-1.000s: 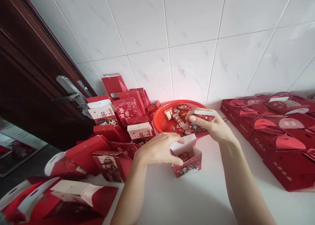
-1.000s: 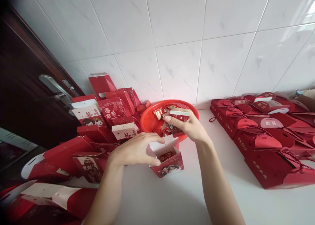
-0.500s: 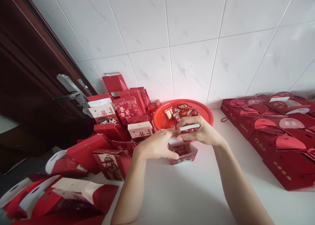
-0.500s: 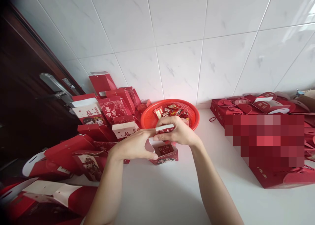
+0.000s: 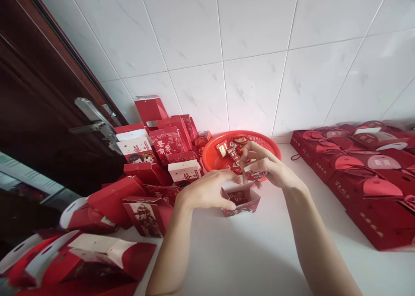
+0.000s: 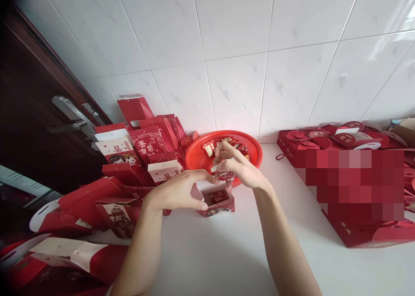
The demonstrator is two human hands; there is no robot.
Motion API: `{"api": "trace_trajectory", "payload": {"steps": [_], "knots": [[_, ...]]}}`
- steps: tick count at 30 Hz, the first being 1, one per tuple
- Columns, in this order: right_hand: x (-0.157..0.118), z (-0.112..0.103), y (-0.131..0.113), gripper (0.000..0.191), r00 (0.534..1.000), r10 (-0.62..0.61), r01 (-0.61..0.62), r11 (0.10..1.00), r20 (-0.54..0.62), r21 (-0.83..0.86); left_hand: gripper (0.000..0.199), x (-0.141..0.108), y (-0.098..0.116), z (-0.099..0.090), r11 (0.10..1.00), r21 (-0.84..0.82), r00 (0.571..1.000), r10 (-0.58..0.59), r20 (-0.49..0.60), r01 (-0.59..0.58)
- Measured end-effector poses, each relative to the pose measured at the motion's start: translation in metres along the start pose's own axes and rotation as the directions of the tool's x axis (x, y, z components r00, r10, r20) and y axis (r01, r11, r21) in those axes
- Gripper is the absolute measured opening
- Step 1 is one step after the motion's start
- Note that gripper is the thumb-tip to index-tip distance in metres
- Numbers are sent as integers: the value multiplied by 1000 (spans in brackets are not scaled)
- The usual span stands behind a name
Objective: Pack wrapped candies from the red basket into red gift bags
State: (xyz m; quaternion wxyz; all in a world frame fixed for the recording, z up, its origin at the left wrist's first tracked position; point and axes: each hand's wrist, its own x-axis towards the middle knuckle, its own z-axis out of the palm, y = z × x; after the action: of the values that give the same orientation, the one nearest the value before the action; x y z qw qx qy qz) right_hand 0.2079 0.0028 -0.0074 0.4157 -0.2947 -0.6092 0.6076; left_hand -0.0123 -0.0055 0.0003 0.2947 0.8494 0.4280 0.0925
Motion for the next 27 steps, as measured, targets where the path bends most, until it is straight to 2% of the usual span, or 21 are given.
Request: {"api": "trace_trajectory", "payload": {"steps": [3, 7, 9, 12, 15, 18, 21, 23, 27], "knots": [[0, 0, 0, 16, 1000, 20, -19, 999, -9, 34, 56, 0, 0, -2, 1000, 24, 1000, -16, 19, 16], [-1, -1, -5, 23, 993, -106, 109, 992, 55, -61, 61, 0, 1, -1, 999, 28, 999, -27, 21, 27], [-2, -4, -6, 24, 985, -135, 142, 988, 110, -65, 61, 0, 4, -1, 1000, 15, 999, 14, 42, -14], [-5, -12, -8, 24, 977, -77, 97, 990, 197, -97, 59, -1, 7, -1, 997, -6, 995, 81, 59, -81], [-8, -16, -11, 24, 964, -39, 108, 962, 264, -252, 54, -1, 7, -2, 998, -33, 998, 61, 35, -60], [-9, -15, -14, 20, 963, -10, 140, 871, 268, -471, 52, 0, 6, -2, 999, -28, 999, 28, 23, -28], [-10, -10, -16, 15, 973, 7, 141, 773, 231, -618, 51, -1, 5, -1, 999, 34, 1000, 9, 26, -10], [-11, -6, -17, 16, 972, 30, 137, 740, 235, -658, 49, -1, 6, 0, 997, 69, 999, 16, 32, -18], [-15, 0, -19, 30, 932, 138, 118, 758, 336, -641, 43, -1, 9, -1, 997, 72, 998, 20, 57, -24]]}}
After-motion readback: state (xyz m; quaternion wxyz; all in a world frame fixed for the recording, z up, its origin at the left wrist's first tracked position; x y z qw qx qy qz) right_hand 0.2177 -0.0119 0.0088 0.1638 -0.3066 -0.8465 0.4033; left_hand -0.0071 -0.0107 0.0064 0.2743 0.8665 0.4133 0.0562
